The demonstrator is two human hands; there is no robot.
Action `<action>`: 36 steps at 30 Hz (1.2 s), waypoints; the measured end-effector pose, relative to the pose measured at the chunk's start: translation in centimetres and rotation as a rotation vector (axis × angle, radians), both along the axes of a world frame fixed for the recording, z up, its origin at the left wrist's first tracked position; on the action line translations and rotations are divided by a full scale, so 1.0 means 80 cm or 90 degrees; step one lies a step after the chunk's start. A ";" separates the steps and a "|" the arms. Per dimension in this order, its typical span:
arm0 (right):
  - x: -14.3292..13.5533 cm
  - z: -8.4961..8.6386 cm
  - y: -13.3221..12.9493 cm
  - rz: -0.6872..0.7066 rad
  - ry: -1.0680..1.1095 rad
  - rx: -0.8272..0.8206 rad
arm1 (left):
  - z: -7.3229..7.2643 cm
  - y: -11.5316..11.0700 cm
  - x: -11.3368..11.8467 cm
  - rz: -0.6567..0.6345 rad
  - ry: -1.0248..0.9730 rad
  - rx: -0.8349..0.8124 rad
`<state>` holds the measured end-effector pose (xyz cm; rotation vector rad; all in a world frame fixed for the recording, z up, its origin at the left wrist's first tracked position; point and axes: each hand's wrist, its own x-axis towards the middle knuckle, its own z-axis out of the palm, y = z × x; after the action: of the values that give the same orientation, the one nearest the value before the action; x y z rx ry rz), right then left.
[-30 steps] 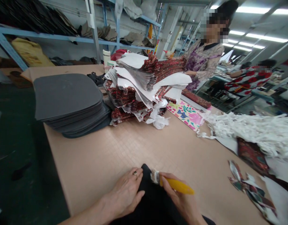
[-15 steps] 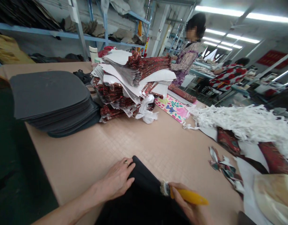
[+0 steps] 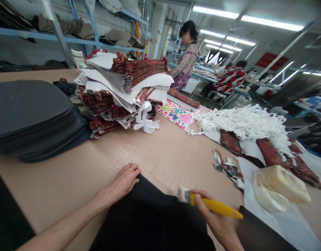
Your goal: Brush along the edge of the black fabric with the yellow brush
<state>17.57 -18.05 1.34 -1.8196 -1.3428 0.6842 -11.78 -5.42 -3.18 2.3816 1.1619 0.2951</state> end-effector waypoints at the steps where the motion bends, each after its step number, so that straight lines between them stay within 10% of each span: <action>1: -0.011 -0.001 0.007 0.046 0.031 0.002 | 0.001 0.002 0.001 0.003 -0.001 -0.004; 6: -0.039 -0.018 0.032 0.138 0.119 0.005 | 0.010 0.009 0.007 0.016 -0.007 -0.020; 15: 0.131 -0.032 -0.032 -0.160 0.009 0.035 | 0.005 0.023 0.005 -0.014 -0.044 -0.033; 22: 0.034 -0.004 0.010 0.004 0.070 -0.065 | -0.004 0.026 -0.005 -0.077 -0.023 0.063; 27: 0.072 -0.020 -0.006 -0.033 0.061 -0.051 | -0.013 0.024 -0.005 -0.072 0.002 0.115; 32: 0.123 -0.016 -0.044 -0.175 0.059 -0.031 | 0.027 0.006 -0.001 -0.089 -0.096 0.178; 36: 0.058 -0.009 -0.017 0.027 0.119 -0.019 | 0.058 -0.011 -0.008 -0.109 -0.114 0.034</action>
<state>22.18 -19.43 0.62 -1.7083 -1.2559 0.8774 -12.46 -6.26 1.49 2.4246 0.8733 0.4759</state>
